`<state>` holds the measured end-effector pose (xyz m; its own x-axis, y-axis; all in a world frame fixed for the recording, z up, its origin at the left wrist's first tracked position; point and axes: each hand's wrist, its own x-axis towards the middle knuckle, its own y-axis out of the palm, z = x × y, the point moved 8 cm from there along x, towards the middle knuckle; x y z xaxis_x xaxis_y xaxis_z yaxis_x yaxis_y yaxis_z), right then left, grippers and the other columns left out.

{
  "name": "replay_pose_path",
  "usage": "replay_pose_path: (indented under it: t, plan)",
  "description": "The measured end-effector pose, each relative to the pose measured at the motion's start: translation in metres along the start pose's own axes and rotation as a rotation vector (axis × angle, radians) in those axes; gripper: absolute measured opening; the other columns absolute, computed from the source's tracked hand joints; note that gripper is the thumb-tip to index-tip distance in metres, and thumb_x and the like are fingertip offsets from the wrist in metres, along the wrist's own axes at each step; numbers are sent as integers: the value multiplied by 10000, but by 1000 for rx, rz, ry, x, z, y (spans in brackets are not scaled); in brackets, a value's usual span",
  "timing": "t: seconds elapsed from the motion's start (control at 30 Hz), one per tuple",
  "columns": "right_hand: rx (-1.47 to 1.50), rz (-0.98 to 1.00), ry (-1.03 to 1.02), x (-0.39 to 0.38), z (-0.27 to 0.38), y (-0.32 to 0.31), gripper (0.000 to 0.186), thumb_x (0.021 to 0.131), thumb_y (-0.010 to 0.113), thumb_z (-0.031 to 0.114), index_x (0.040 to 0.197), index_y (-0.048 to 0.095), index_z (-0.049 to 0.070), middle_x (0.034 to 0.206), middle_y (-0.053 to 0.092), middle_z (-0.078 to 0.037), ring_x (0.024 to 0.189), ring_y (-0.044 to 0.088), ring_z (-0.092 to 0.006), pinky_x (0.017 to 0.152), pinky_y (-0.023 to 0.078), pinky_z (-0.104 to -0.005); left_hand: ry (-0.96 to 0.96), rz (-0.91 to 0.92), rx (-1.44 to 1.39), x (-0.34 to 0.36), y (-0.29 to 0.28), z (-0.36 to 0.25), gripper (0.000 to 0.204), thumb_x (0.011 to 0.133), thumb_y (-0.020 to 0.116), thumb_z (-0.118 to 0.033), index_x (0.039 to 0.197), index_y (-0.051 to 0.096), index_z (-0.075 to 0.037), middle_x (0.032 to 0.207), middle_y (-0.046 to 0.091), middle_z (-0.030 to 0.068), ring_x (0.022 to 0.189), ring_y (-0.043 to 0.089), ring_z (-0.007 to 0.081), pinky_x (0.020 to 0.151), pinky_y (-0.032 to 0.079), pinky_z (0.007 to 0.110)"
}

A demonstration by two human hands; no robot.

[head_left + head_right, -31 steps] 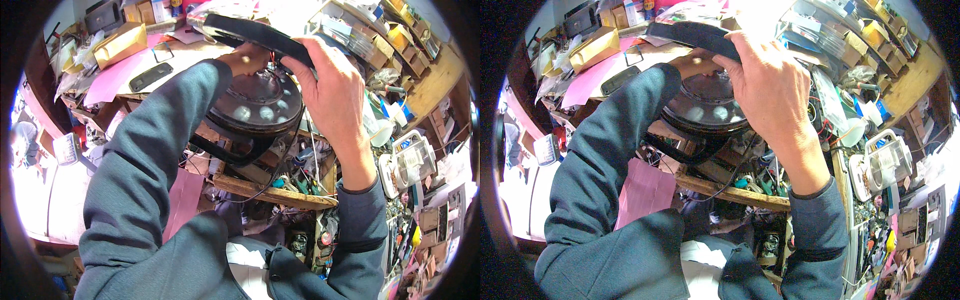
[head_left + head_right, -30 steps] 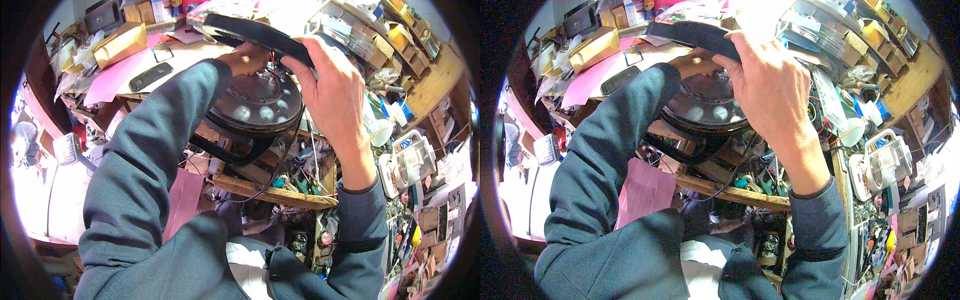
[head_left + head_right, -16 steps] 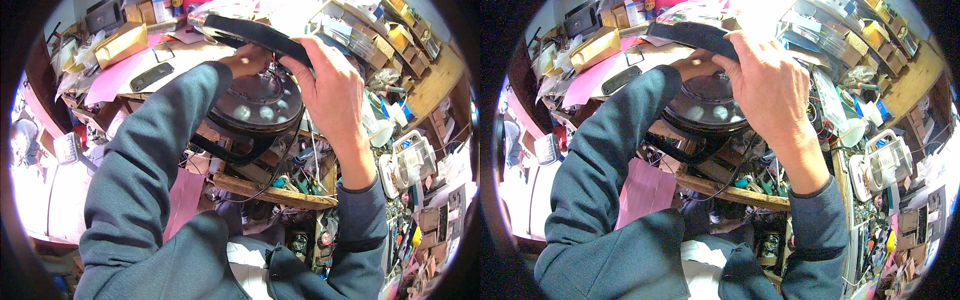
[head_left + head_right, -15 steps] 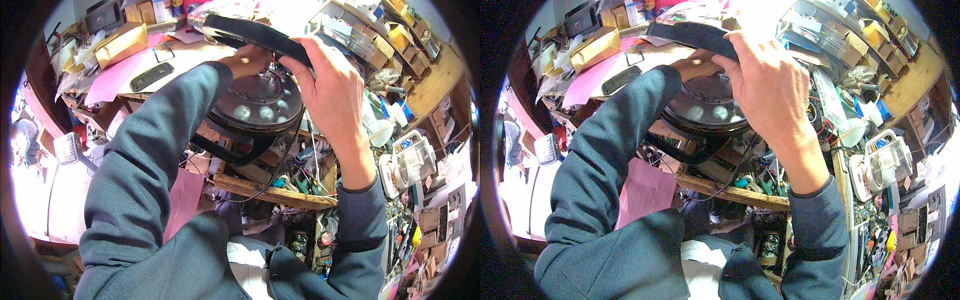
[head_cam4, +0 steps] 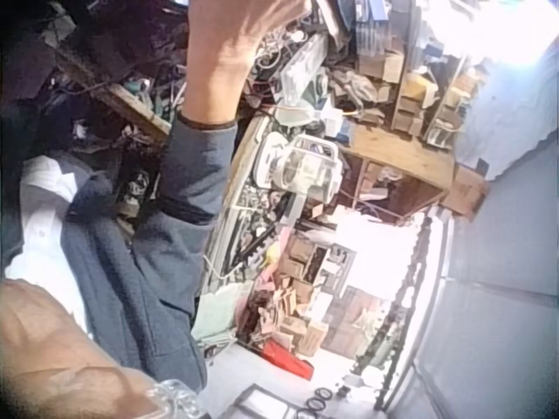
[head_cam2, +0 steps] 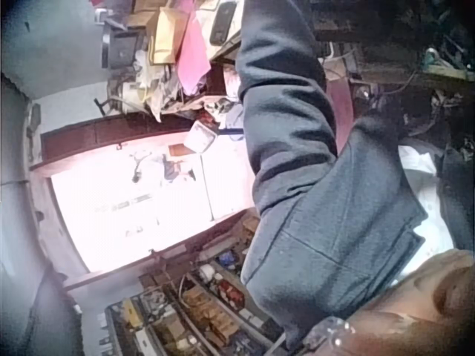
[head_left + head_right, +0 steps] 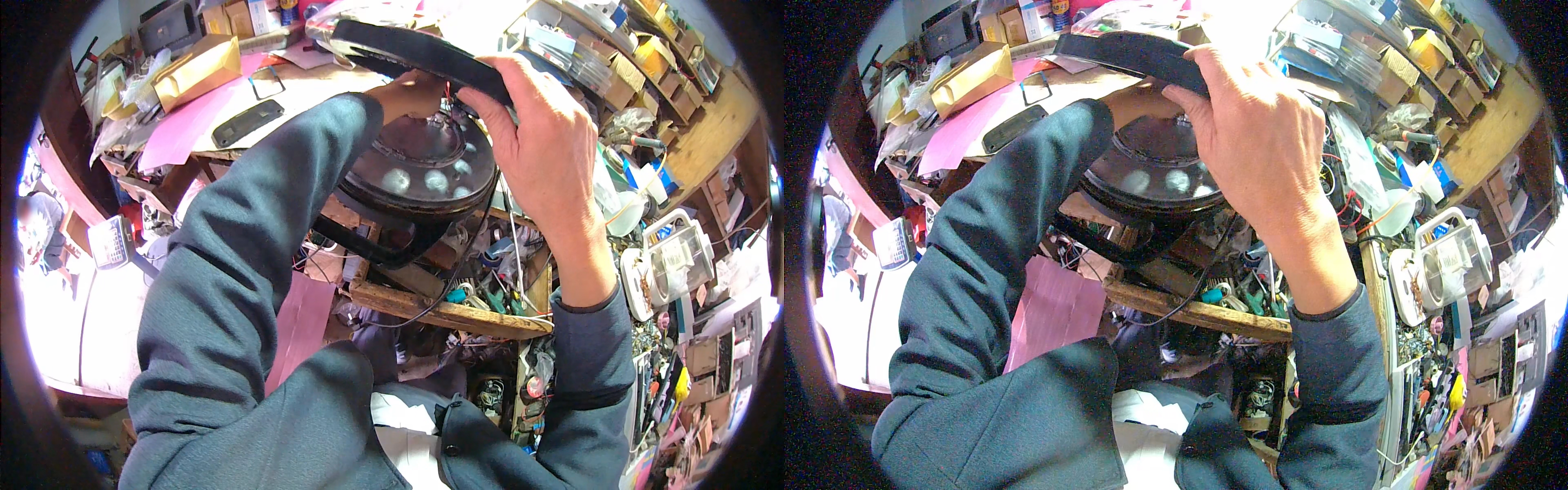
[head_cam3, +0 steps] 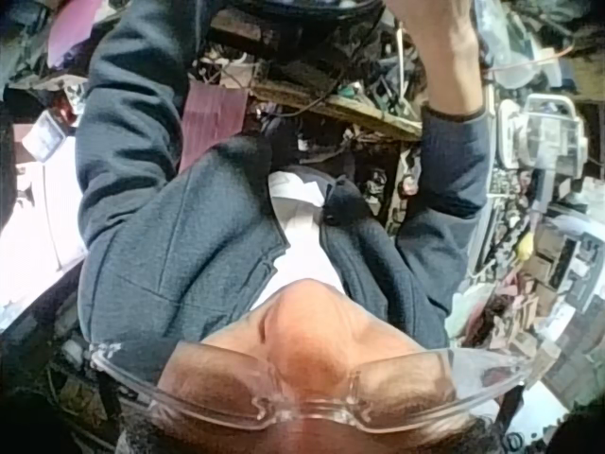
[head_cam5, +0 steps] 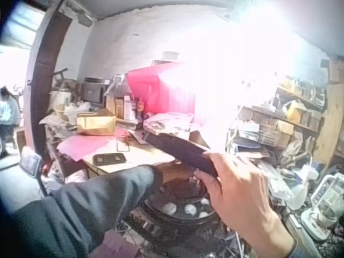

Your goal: The person works on the internal wiring of a black circular appliance, using a screwdriver to adjust components and connect wires. They repeatedly open and close the appliance's top cover while manipulating the internal parts.

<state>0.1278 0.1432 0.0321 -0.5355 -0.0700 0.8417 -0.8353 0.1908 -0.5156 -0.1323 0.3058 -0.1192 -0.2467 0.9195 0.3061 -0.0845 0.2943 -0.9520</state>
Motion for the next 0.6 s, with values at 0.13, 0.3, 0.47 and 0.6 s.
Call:
replay_pose_path:
  t: [0.13, 0.3, 0.47, 0.6]
  plan:
    - [-18, 11, 32, -4, -7, 0, 268, 954, 725, 294, 1150, 683, 116, 893, 718, -134, 800, 691, -378, 678, 539, -415, -52, 42, -21, 18, 14, 2, 574, 727, 772, 3, 1286, 653, -37, 1215, 697, 234, 1113, 697, 331, 867, 596, 424]
    - [-16, 1, 14, -2, -4, -3, 274, 956, 724, 299, 1156, 684, 116, 897, 725, -135, 795, 695, -377, 672, 540, -415, -128, 56, -266, -34, -38, -3, 563, 716, 787, -21, 1266, 667, -42, 1198, 703, 223, 1070, 713, 323, 826, 608, 412]
    - [-24, -17, 4, -4, -8, -3, 276, 952, 728, 301, 1154, 686, 117, 890, 727, -134, 788, 697, -374, 666, 540, -416, -25, 80, -435, -60, -56, -14, 558, 723, 782, -34, 1269, 665, -42, 1202, 700, 223, 1069, 712, 323, 826, 607, 410]
    - [-26, -19, -2, -4, -8, -1, 271, 951, 729, 300, 1154, 689, 123, 872, 722, -133, 778, 697, -367, 661, 538, -414, -2, 107, -502, -71, -62, -18, 554, 729, 778, -44, 1270, 664, -42, 1206, 698, 222, 1068, 711, 323, 825, 606, 409]
